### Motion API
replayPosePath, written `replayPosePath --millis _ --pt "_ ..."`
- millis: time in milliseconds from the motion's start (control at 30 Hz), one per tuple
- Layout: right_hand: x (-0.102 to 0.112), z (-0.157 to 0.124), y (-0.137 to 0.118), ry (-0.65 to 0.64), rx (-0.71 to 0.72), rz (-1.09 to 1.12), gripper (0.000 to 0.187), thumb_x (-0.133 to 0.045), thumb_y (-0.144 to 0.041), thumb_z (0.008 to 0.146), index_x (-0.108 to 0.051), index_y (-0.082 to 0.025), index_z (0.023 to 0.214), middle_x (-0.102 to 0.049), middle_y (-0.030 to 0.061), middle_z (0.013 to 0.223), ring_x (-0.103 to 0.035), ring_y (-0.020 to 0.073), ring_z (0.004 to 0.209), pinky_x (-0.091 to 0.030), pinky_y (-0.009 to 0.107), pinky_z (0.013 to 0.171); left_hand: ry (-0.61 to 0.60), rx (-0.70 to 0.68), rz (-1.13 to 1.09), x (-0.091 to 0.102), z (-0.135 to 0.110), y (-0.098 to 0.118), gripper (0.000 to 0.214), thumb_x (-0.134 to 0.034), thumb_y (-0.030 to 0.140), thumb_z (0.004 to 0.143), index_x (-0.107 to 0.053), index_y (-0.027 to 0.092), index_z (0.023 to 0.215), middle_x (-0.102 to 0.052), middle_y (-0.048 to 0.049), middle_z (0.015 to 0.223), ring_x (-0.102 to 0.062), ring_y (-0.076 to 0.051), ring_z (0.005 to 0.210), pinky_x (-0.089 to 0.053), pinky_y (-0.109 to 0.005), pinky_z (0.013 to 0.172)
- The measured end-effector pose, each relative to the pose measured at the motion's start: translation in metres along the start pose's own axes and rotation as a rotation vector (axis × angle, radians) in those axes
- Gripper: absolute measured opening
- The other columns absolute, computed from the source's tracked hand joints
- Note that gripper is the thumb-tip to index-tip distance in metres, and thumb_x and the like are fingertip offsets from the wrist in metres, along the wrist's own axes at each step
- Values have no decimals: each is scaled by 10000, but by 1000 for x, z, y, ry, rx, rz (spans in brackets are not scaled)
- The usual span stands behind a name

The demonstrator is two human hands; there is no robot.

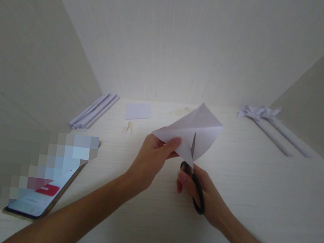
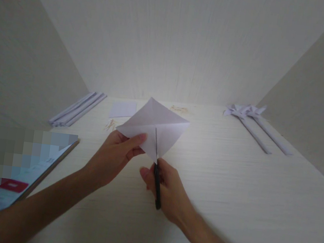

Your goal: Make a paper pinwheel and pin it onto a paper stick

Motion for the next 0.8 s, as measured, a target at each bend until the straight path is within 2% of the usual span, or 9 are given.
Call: replayPosePath --millis 533,800 --pt "0 0 0 -6 -25 4 357 -506 -486 728 -408 -182 569 -424 -30 508 -386 96 482 -307 227 456 5 -12 22 0 2 1 237 -572 188 714 -617 135 940 -662 -30 802 -598 -149 747 -482 -318 745" --pt "1 1 3 1 -21 2 356 -496 -471 746 -409 -181 559 -412 -40 488 -379 90 462 -302 221 442 -1 -15 24 1 1 0 208 -574 196 712 -630 134 903 -661 -31 798 -596 -148 749 -482 -317 745"
Point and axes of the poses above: each hand's wrist, its own z-axis towards the middle knuckle, its own x-axis out of the back of the hand, y = z × x, the point moved 8 cm from there along z, towards the middle knuckle
